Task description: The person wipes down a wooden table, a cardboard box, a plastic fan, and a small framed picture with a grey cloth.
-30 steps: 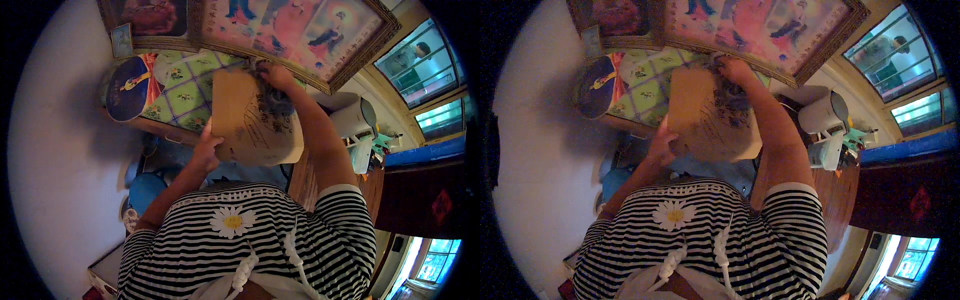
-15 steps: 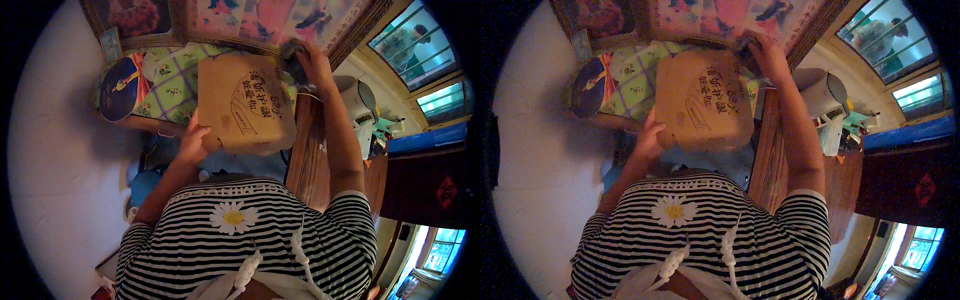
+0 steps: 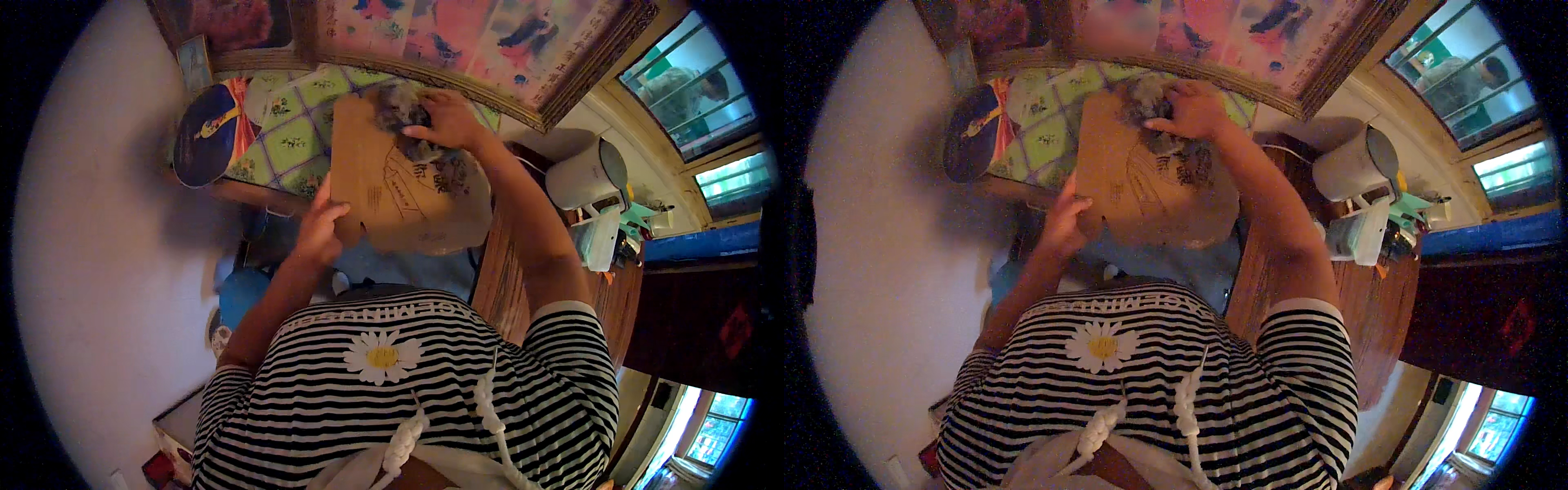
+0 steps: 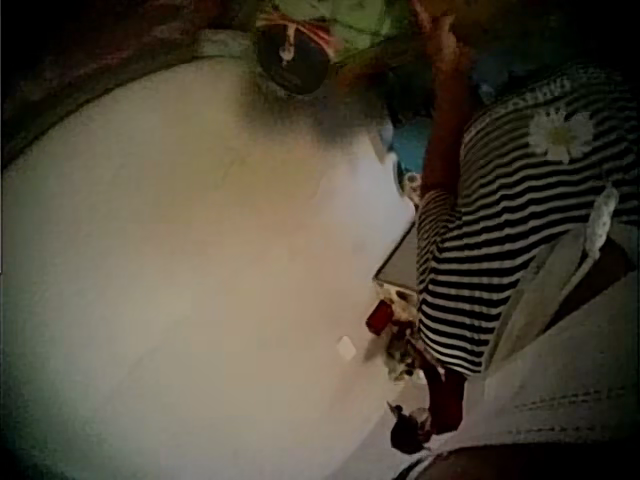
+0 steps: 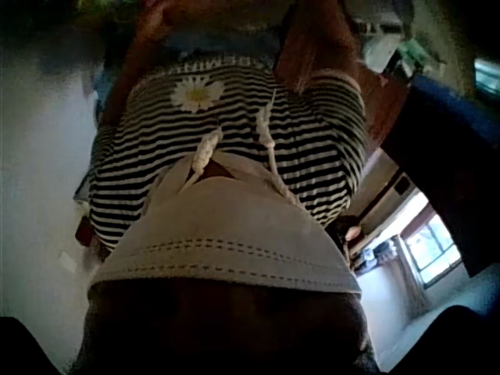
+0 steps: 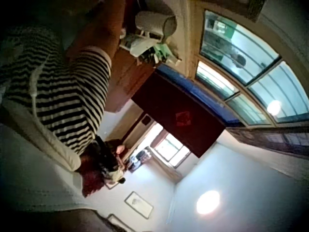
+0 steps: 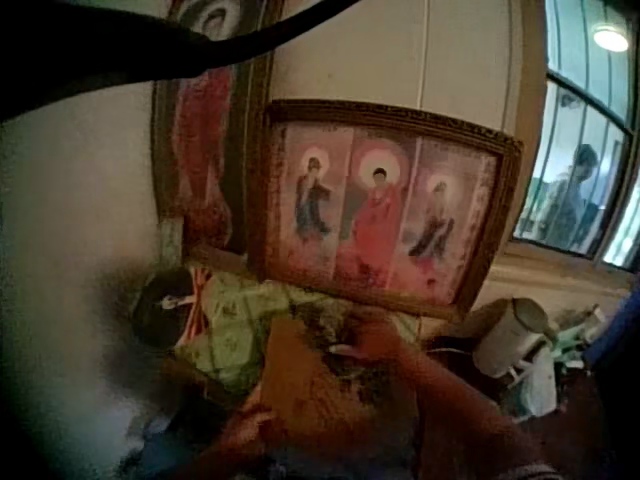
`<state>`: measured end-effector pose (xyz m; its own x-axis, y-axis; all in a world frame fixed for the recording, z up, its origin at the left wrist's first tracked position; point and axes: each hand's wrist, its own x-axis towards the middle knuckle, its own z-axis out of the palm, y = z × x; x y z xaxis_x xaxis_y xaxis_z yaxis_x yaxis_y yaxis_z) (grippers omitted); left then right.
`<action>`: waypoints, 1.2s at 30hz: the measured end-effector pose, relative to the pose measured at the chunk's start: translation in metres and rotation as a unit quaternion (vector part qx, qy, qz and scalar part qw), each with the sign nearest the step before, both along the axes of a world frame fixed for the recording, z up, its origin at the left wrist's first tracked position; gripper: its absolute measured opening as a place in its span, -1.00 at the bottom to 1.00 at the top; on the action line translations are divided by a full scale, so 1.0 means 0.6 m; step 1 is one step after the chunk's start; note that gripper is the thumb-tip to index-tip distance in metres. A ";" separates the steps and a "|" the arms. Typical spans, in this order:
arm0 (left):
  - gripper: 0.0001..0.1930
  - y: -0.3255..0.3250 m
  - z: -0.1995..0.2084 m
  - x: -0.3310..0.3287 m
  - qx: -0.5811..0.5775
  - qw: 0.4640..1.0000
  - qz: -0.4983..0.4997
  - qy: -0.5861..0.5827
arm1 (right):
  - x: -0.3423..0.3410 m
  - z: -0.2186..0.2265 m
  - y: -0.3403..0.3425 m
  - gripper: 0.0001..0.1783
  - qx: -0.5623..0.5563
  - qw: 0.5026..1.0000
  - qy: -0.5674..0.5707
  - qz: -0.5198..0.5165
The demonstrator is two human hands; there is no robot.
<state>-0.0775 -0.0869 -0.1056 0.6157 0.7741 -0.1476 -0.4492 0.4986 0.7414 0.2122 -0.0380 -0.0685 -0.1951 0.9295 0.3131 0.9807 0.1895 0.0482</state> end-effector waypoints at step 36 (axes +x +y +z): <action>-0.36 0.023 -0.004 0.002 0.008 1.000 -0.023 -0.016 | -0.020 0.003 -0.344 -0.42 -0.040 0.968 0.193 0.155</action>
